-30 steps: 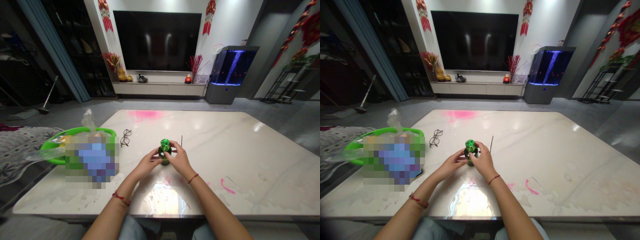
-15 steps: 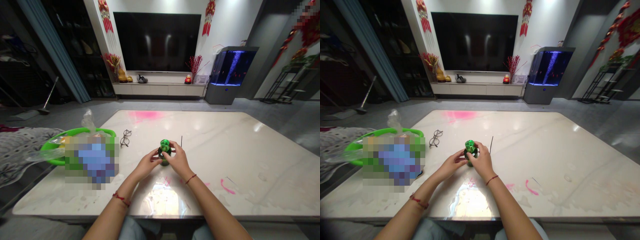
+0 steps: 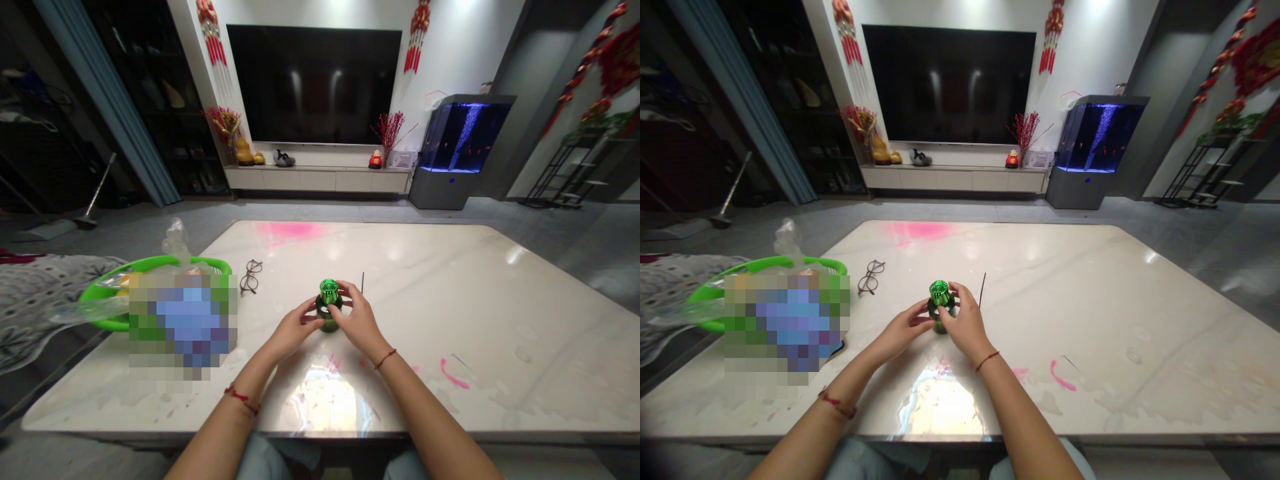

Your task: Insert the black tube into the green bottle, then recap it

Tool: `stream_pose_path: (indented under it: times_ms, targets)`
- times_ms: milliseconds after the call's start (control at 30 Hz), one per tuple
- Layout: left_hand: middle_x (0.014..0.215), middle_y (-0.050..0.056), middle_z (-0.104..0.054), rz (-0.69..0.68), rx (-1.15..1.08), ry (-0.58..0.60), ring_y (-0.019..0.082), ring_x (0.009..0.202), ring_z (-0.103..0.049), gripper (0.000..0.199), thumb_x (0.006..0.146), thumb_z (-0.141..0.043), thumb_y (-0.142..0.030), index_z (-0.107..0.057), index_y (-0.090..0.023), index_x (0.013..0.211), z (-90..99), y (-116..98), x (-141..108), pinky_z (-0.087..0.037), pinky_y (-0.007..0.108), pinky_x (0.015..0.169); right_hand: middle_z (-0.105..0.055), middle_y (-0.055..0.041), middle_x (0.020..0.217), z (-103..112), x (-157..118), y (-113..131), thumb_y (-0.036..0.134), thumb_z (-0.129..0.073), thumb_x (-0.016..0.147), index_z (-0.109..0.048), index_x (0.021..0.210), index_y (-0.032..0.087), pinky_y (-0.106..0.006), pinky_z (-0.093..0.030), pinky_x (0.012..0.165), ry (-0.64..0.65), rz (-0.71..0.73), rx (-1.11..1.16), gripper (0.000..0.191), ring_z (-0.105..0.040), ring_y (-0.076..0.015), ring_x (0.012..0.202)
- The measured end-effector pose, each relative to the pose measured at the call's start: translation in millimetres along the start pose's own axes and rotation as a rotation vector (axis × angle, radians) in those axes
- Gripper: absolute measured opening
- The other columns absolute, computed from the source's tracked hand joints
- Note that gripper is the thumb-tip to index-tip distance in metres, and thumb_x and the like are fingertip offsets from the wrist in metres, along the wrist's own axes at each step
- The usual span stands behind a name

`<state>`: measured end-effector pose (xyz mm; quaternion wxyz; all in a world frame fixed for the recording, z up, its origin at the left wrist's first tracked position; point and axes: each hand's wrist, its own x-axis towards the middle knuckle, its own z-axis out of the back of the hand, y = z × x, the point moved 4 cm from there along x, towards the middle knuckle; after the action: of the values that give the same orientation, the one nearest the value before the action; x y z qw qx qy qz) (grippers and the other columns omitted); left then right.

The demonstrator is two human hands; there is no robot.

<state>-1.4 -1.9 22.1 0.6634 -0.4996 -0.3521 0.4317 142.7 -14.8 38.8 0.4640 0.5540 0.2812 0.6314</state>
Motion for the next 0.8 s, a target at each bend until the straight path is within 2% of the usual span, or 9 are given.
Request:
stream_pose_path:
  times_ms: [233, 433, 800]
  targets:
    - [0.125, 0.011, -0.052, 0.025, -0.003, -0.006, 0.022, 0.102, -0.057, 0.055, 0.069, -0.061, -0.024, -0.046, -0.018, 0.123, 0.3, 1.0, -0.3, -0.042, 0.041, 0.093, -0.059, -0.0066, 0.107, 2.2, 0.1, -0.9, 0.014, -0.053, 0.069, -0.049, 0.109, 0.022, -0.036, -0.049, 0.083, 0.014, -0.030, 0.052, 0.041, -0.056, -0.0187, 0.101]
    - [0.125, 0.011, -0.052, 0.023, -0.006, -0.008, 0.022, 0.105, -0.056, 0.056, 0.069, -0.061, -0.023, -0.046, -0.017, 0.123, 0.3, 3.1, 0.3, -0.043, 0.040, 0.092, -0.059, -0.0061, 0.108, 0.5, -1.0, -1.7, 0.014, -0.054, 0.068, -0.050, 0.108, 0.021, -0.037, -0.048, 0.084, 0.033, -0.034, 0.026, 0.040, -0.055, -0.0191, 0.102]
    - [0.122, 0.010, -0.054, 0.009, -0.026, -0.009, 0.022, 0.101, -0.058, 0.056, 0.069, -0.062, -0.022, -0.046, -0.019, 0.122, 0.4, 7.6, 2.0, -0.046, 0.040, 0.090, -0.059, -0.0060, 0.104, -7.0, -4.0, -2.2, 0.021, -0.059, 0.068, -0.051, 0.109, 0.022, -0.039, -0.046, 0.087, -0.077, -0.024, -0.070, 0.042, -0.054, -0.0210, 0.100]
